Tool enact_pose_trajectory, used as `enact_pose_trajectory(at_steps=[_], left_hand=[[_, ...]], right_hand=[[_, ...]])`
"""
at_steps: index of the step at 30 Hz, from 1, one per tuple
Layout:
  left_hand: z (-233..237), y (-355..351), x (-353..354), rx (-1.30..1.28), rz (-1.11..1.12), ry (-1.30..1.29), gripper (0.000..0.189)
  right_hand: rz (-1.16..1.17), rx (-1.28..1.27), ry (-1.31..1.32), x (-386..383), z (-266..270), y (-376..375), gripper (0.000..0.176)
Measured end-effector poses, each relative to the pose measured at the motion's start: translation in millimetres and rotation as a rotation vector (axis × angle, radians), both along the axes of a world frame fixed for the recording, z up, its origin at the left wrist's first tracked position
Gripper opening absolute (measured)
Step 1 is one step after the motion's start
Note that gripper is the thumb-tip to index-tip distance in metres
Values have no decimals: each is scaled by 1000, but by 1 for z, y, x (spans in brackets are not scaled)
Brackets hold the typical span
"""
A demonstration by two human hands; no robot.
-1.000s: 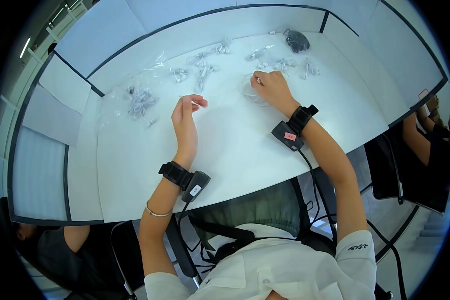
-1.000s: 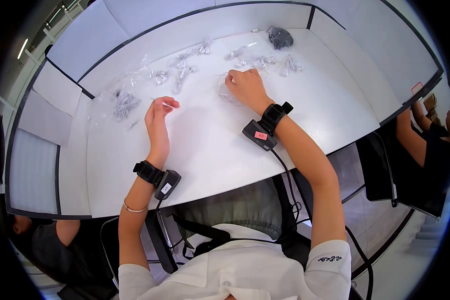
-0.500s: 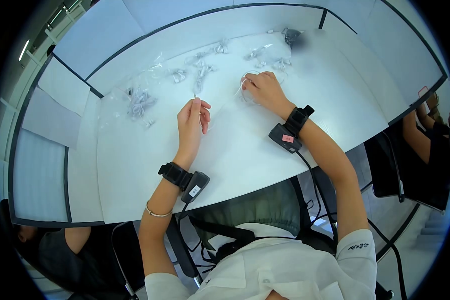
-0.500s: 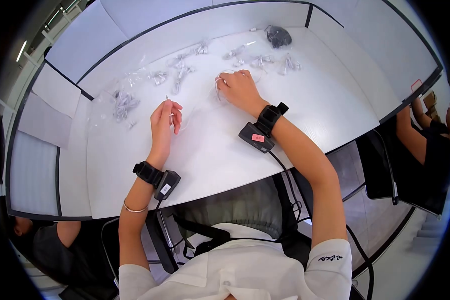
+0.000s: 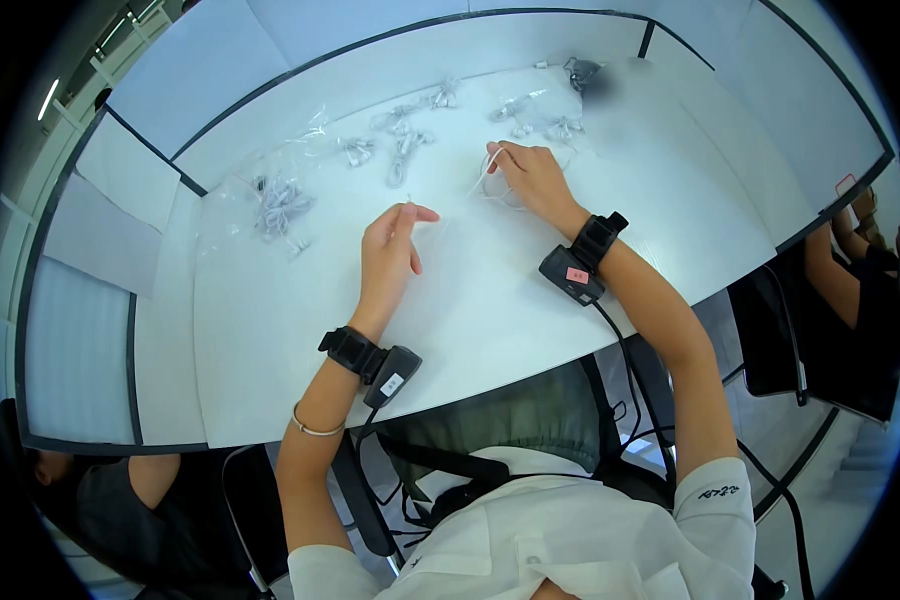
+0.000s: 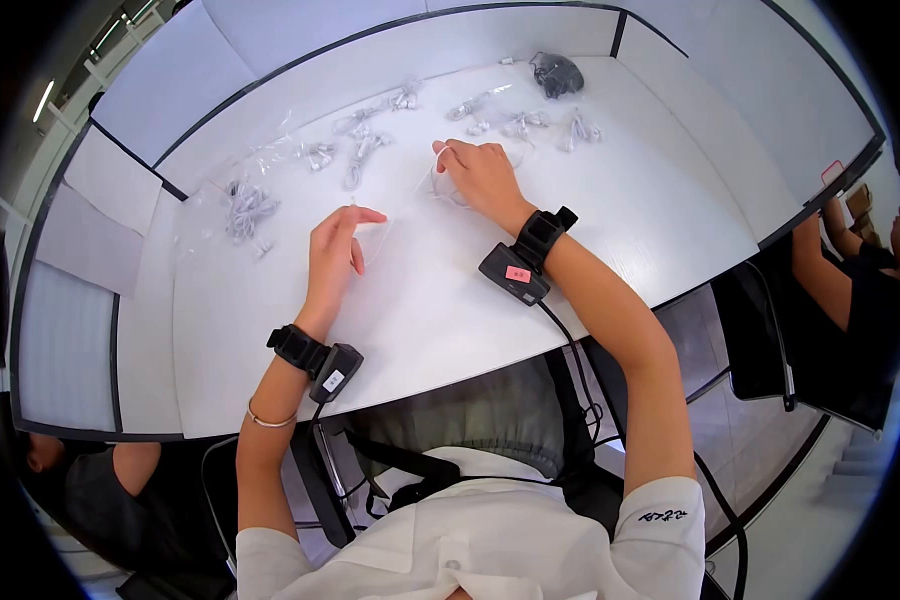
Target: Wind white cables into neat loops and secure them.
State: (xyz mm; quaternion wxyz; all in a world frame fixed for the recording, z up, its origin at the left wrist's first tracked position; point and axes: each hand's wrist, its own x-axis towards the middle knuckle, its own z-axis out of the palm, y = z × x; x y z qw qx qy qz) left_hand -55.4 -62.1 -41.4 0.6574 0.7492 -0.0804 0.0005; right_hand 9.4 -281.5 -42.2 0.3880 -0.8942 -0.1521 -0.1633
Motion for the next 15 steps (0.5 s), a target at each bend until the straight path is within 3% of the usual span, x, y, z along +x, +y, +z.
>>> enact_pose_trajectory(at_steps=[7, 15], left_hand=[[-4, -3, 3, -6, -364, 95, 37], [-8, 0, 5, -29, -366, 129, 34]], right_hand=[[33, 15, -44, -1, -2, 4, 40], [-15, 133, 119, -4, 3, 4, 45]])
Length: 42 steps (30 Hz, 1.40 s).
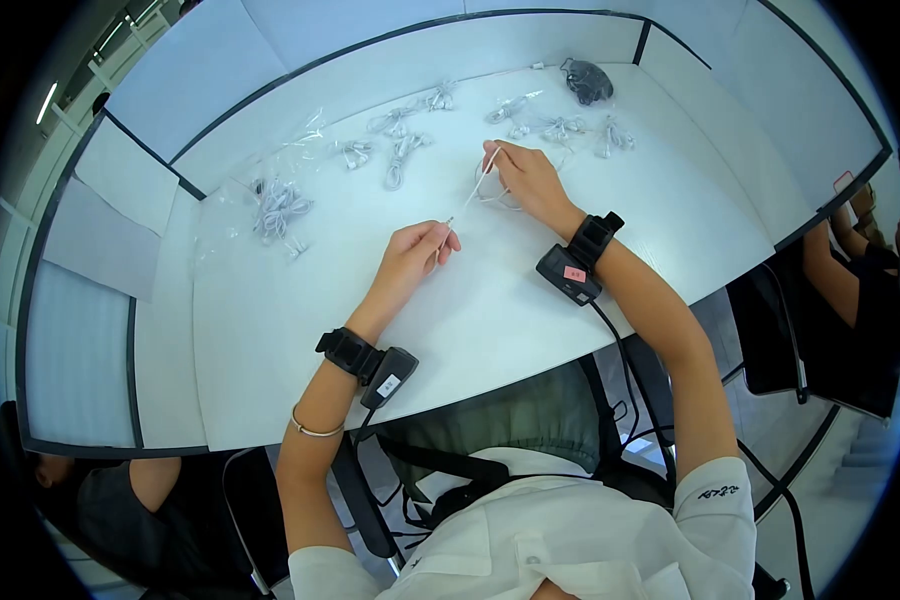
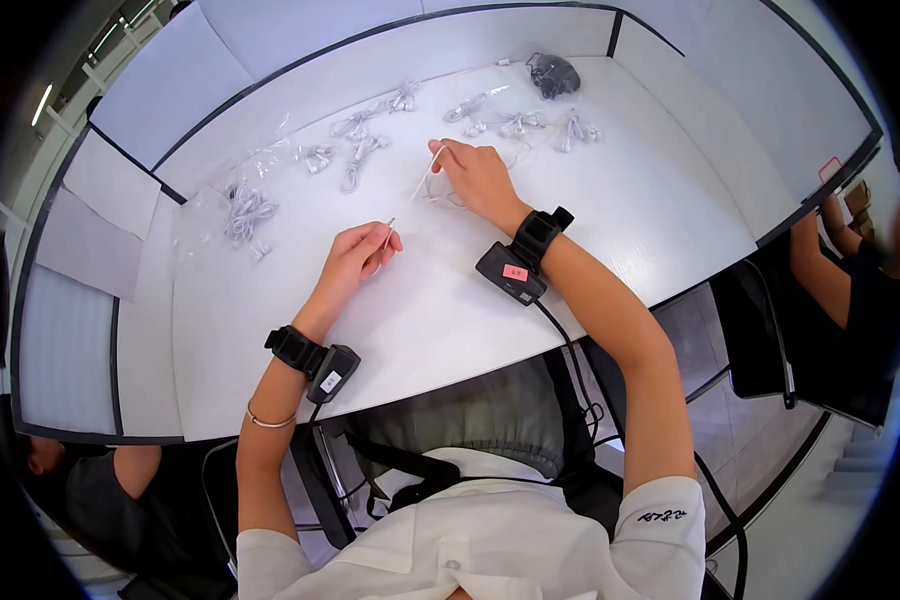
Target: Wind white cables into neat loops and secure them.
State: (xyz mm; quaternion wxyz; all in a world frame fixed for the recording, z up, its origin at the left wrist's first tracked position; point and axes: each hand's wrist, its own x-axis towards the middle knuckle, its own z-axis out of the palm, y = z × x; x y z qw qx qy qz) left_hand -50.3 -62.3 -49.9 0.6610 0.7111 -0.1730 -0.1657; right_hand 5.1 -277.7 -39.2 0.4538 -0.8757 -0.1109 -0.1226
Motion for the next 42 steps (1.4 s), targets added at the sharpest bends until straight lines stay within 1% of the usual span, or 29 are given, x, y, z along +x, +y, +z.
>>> enact_pose_trajectory(at_steps=[5, 7, 10, 13, 16, 18, 20, 21, 23, 25, 30, 33, 36, 39, 40, 42], left_hand=[[4, -1, -3, 6, 9, 23, 32], [1, -1, -2, -8, 7, 20, 31], [-6, 0, 0, 24, 108, -127, 31], [-1, -1, -3, 35, 276, -253, 31], [-8, -2, 2, -19, 328, -381, 31], [-9, -1, 3, -106, 215, -213, 33], [-2, -3, -2, -221, 113, -28, 33], [7, -5, -7, -195, 134, 59, 33], [4, -2, -5, -141, 139, 43, 33], [3, -1, -4, -123, 169, 44, 33], [1, 1, -4, -136, 286, 54, 30], [0, 0, -2, -145, 344, 38, 32], [1, 0, -2, -170, 357, 48, 32], [3, -1, -3, -146, 368, 89, 32], [4, -1, -3, -138, 369, 86, 31], [3, 0, -3, -141, 371, 87, 31]], right_hand=[[9, 44, 30, 3, -3, -1, 50], [56, 48, 5, 4, -4, -1, 49], [127, 27, -36, 7, -6, -3, 46], [148, 9, -71, 7, -5, -2, 42], [165, -11, -76, 4, 0, 0, 36], [191, -10, -106, 4, -1, -1, 34], [175, -98, -130, 8, -6, -3, 28], [167, -142, -143, 9, -7, -2, 25], [180, -133, -141, 7, -6, -1, 22], [207, -129, -170, 7, -8, -1, 23], [261, -138, -268, 6, -13, -2, 36], [129, -234, -478, 5, -14, 3, 38], [-39, -392, -630, 1, -9, 5, 35], [-40, -407, -411, -7, -1, 10, 34], [-38, -413, -385, -8, -3, 11, 35], [-38, -470, -437, -9, -3, 11, 35]])
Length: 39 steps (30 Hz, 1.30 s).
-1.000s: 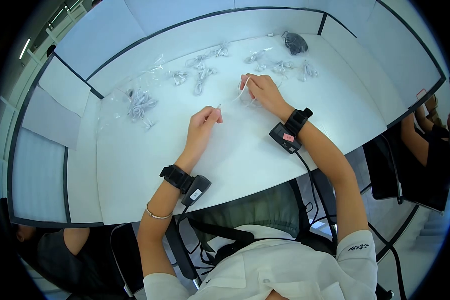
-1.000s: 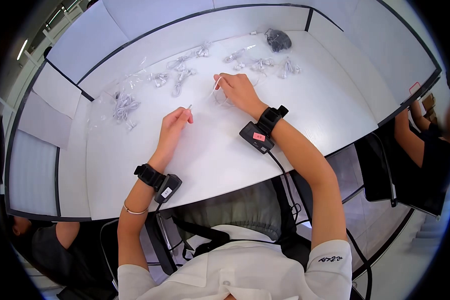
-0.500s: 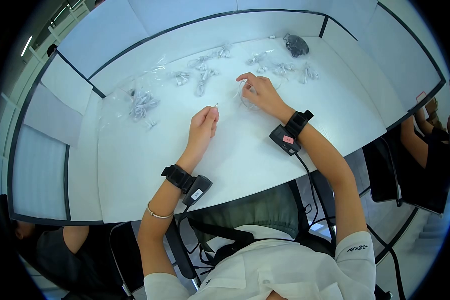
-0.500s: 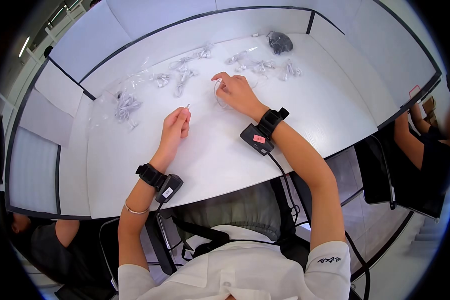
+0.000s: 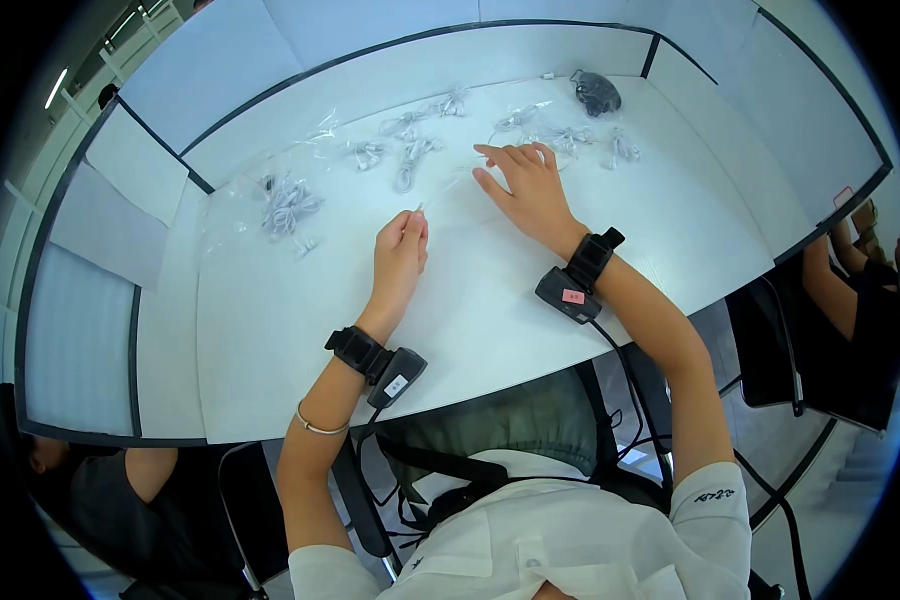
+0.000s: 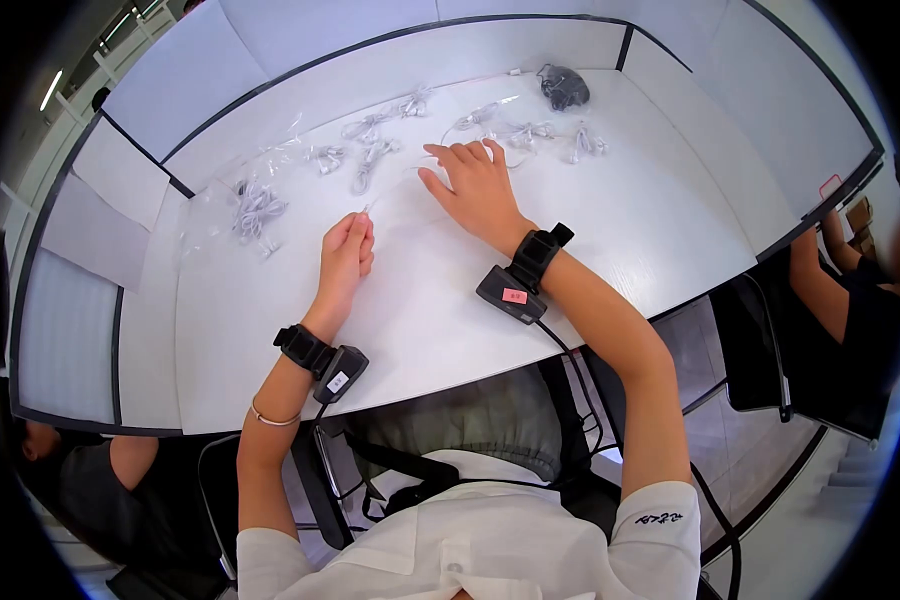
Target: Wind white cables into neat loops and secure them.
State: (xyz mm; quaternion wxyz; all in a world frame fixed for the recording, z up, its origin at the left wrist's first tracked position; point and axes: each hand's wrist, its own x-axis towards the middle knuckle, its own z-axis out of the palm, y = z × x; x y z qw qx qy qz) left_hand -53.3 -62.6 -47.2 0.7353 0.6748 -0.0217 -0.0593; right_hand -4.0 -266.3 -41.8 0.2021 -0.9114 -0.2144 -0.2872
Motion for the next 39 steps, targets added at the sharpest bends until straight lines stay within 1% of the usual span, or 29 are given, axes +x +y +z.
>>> enact_pose_trajectory(at_steps=[1, 4, 7, 10, 11, 14, 15, 18, 19, 22, 25, 27, 28, 30, 33, 39], left_hand=[[1, 0, 0, 2, 18, 7, 31], [3, -1, -1, -6, 38, -10, 31], [3, -1, -1, -37, 31, 6, 31], [1, -1, 0, -25, 3, -13, 30], [4, -4, -1, -39, 5, -15, 30], [0, -1, 0, -52, -47, -53, 29], [2, -2, -1, -59, -61, -56, 29], [-2, -1, 2, -83, -82, -72, 32], [-1, -1, 1, -83, -91, -76, 32], [1, -1, 1, -87, -115, -92, 32], [-3, 0, 3, -63, -118, -136, 31], [-5, -2, 3, 2, -108, -190, 32], [-6, -2, 4, 56, -64, -265, 31], [-9, -1, 6, 163, 27, -412, 29], [-3, -2, 3, 88, 2, -358, 28], [-5, 0, 5, 235, 54, -473, 29]], right_hand=[[0, -1, -26, -1, 3, 0, 37], [-3, 77, -264, -6, 13, 8, 36], [128, 109, -311, -13, 27, 13, 37], [337, -28, -273, -20, 29, 18, 41], [335, -31, -232, -23, 25, 22, 37], [363, -30, -139, -23, 17, 25, 36], [354, -12, -195, -22, 18, 26, 29], [379, 48, -45, -18, 13, 21, 22], [394, 168, 13, -23, 15, 23, 13], [509, 436, 283, -19, 10, 25, 9], [545, 682, 622, -22, 11, 30, 14], [613, 818, 765, -24, 12, 32, 18], [645, 886, 836, -25, 13, 32, 20], [684, 940, 877, -27, 14, 36, 25], [702, 967, 927, -28, 15, 38, 28], [726, 910, 1044, -28, 20, 33, 30]])
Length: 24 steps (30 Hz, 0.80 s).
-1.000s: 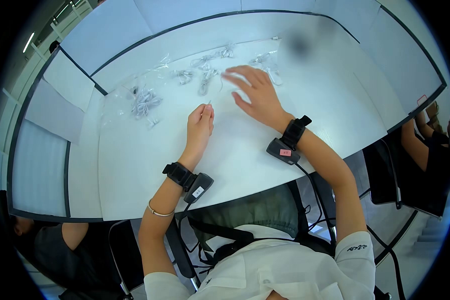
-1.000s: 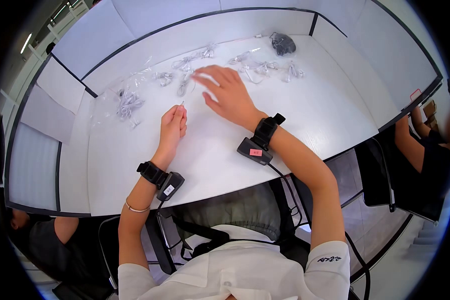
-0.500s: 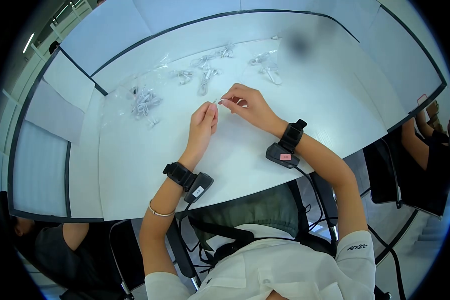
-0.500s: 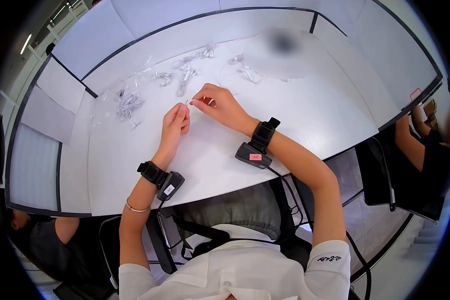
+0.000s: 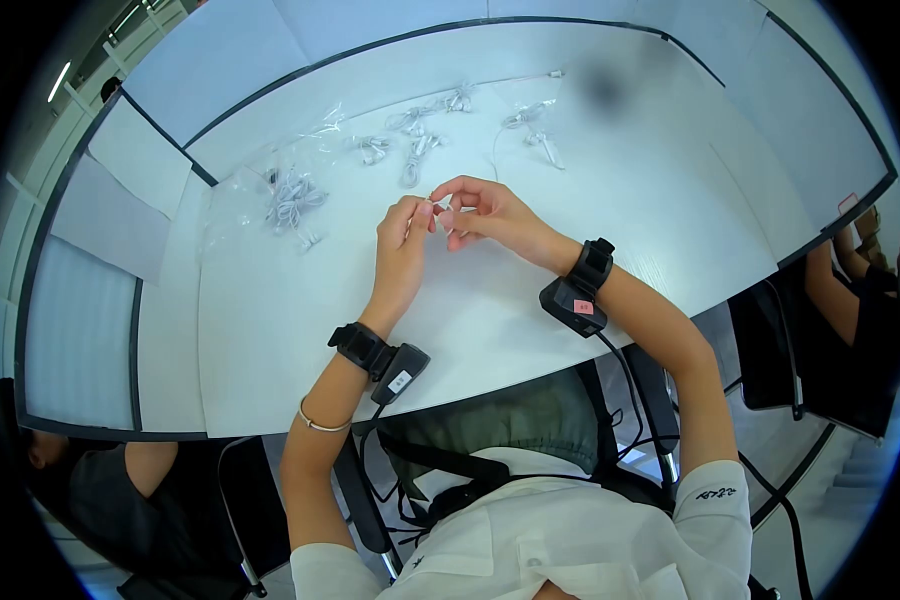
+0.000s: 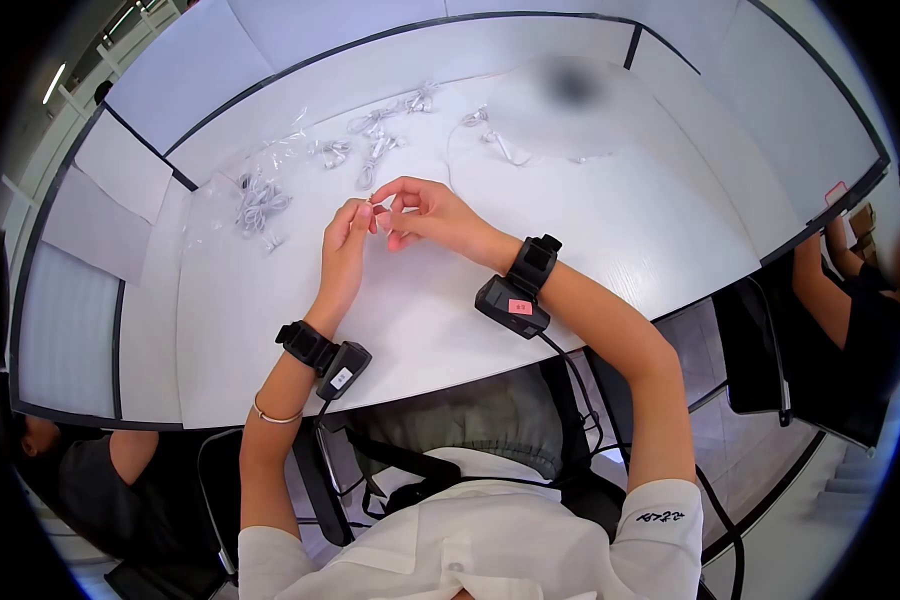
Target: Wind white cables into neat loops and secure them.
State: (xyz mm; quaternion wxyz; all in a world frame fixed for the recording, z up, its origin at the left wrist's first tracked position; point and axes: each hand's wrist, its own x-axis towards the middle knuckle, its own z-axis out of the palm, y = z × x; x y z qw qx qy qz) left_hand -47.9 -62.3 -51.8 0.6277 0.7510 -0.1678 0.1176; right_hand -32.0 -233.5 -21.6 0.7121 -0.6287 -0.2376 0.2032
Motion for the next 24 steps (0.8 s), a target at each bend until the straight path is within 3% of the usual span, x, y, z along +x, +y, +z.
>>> enact_pose_trajectory(at_steps=[3, 6, 24], left_hand=[[-2, 1, 2, -57, -120, 43, 27], [7, -4, -7, -180, -200, 342, 26], [11, 8, -1, -133, -428, 504, 44]], right_hand=[[15, 18, 6, 1, -1, 0, 32], [5, 16, -7, 2, -4, 2, 33], [37, -54, -185, 14, -7, -12, 23]])
